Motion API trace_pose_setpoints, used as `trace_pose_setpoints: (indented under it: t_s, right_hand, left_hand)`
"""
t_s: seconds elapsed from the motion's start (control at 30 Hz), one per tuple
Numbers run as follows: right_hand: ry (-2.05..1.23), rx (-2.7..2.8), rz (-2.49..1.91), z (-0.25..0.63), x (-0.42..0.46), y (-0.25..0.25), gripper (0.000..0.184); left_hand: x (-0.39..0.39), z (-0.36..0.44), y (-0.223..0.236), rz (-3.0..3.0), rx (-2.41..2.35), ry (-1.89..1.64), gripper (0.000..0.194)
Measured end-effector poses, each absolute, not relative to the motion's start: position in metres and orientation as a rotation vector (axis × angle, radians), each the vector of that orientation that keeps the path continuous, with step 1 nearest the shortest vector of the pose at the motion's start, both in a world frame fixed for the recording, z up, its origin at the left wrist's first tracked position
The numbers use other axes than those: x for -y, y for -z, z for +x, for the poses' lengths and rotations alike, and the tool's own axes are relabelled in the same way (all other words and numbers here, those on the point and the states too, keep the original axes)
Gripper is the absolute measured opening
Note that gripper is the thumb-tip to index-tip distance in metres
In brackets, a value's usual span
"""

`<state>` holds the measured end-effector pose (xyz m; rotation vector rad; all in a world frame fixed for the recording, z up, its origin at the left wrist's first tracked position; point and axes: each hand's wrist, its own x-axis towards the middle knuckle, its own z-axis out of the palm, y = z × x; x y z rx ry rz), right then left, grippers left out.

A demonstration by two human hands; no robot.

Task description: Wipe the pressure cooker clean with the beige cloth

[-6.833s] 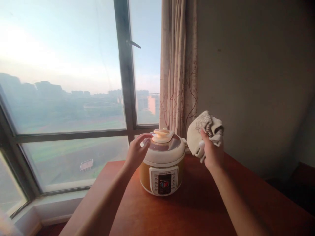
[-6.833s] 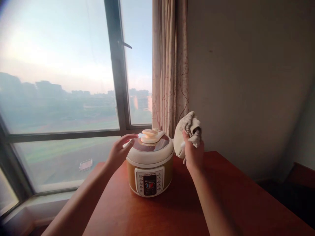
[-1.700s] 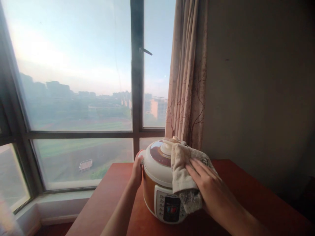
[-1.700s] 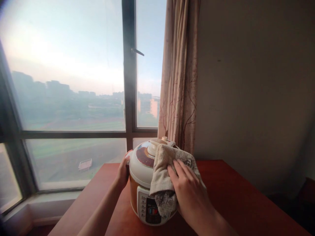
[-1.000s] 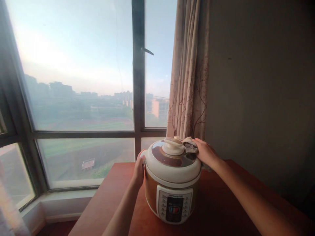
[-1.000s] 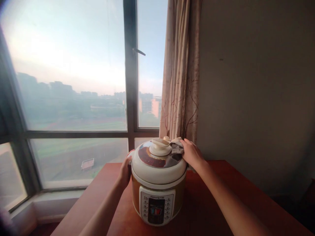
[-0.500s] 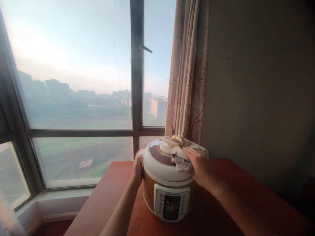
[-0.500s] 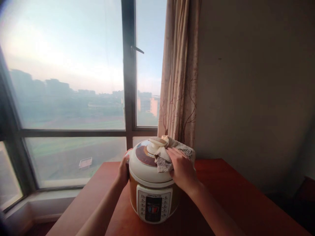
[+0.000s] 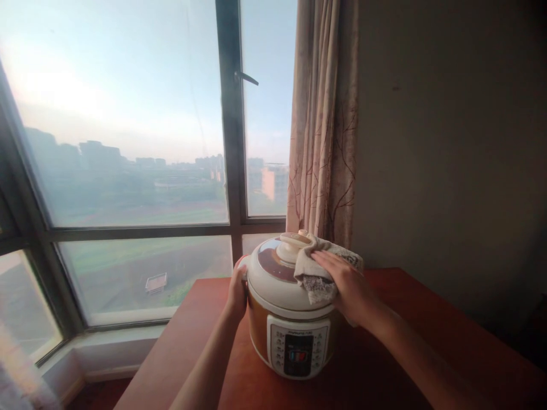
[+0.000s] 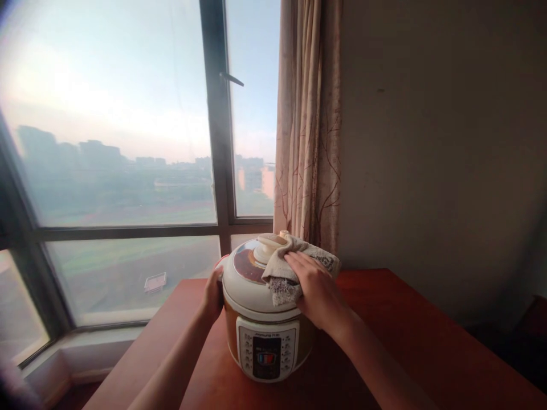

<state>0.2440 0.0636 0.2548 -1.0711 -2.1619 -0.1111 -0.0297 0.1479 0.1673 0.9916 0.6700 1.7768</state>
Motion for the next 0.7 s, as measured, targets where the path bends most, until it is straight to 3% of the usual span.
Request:
trace_pose_setpoints:
  t_s: [0.33,0.7]
  right_hand:
    - [0.053,2.143,-1.213,0.25,-0.127,-0.28,0.055]
    - [0.098,2.024,-1.164,0.237,-0.097,-0.251,0.063]
  left_hand:
    - [-0.156,-0.032,-0.159,0.935,-0.697,-1.809,0.047]
    - [-0.16,-0.029,-0.158,1.005,-0.658,-1.854,0.038]
